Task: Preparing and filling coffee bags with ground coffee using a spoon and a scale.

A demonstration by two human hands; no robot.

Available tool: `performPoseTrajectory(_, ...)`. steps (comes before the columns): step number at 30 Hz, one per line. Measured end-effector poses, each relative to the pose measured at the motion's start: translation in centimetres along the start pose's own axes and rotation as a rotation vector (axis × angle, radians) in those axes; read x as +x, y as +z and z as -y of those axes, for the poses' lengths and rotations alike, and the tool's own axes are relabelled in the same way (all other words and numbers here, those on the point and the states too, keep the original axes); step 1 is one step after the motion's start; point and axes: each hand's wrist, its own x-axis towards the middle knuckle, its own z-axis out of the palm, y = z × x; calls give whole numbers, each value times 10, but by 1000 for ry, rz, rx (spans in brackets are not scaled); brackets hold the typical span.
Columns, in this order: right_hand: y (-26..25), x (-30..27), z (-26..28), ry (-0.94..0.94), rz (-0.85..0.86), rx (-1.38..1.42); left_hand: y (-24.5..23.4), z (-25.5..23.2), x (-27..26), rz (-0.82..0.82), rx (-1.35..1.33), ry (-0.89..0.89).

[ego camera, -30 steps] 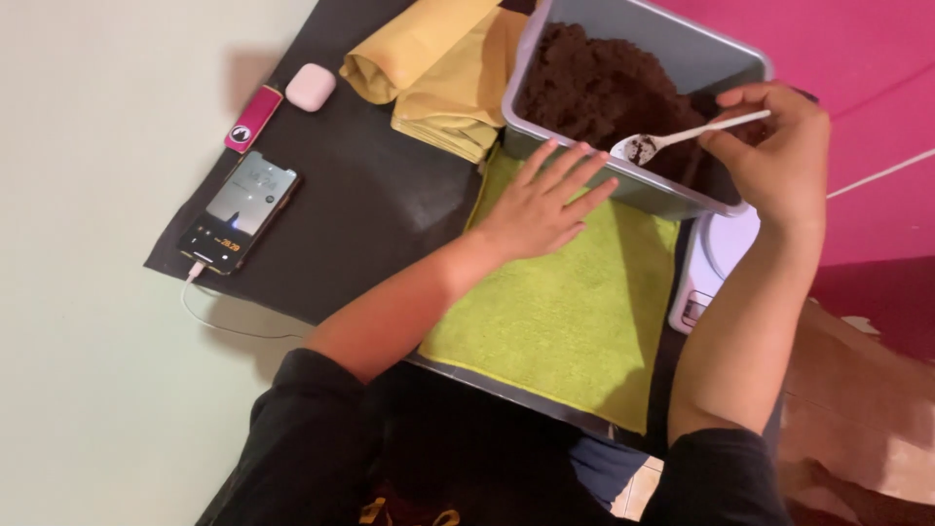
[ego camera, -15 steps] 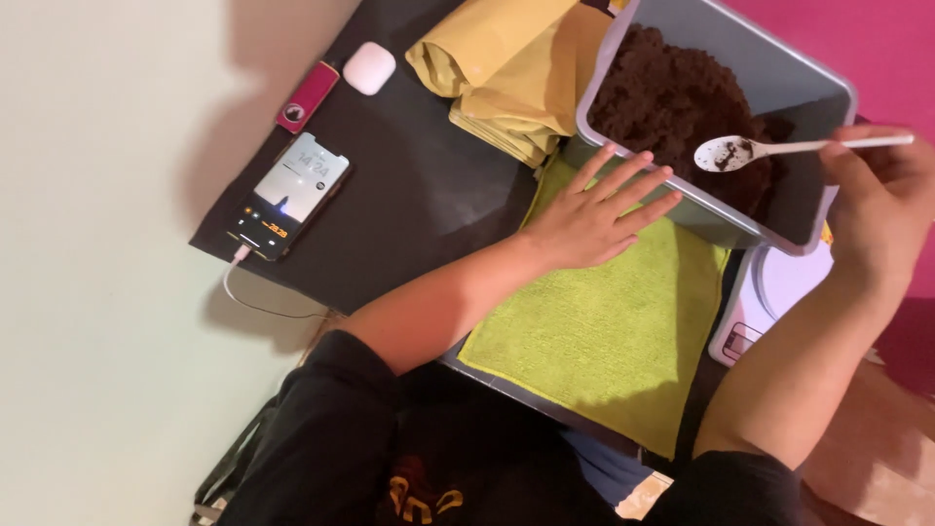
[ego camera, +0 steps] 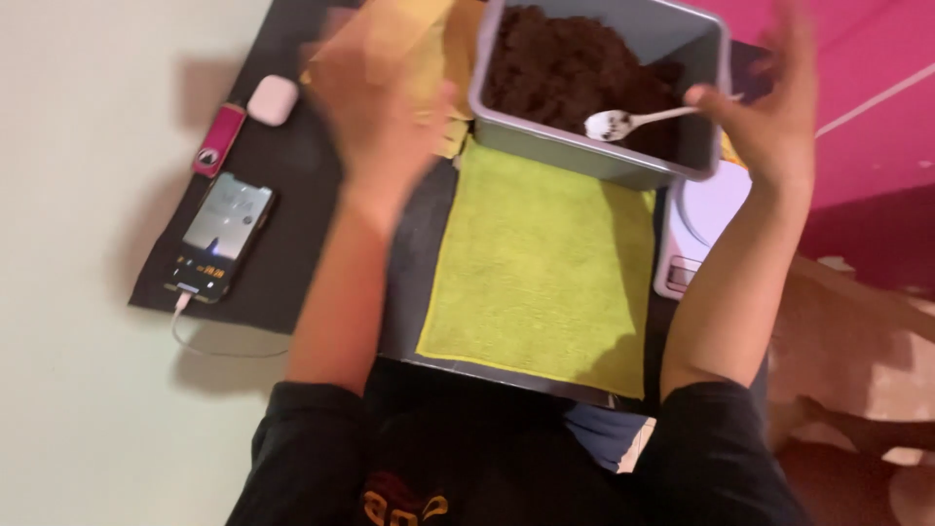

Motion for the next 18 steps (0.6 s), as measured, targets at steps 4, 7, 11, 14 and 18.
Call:
performPoseTrajectory(4, -52, -25, 42, -54, -144, 50, -10, 57, -6, 268, 88, -222)
performPoseTrajectory(7, -80, -52, 57, 7, -309, 24, 14, 89, -24, 330, 27, 7)
performPoseTrajectory(11, -92, -86, 68, -126, -232, -57, 20, 92, -25, 227, 55, 40)
performPoseTrajectory(14, -94, -129, 48, -95, -124, -196, 21, 80, -24, 94, -19, 162)
performPoseTrajectory(18, -70, -189, 21, 65, -273, -50, 34, 76, -25, -217, -139, 156)
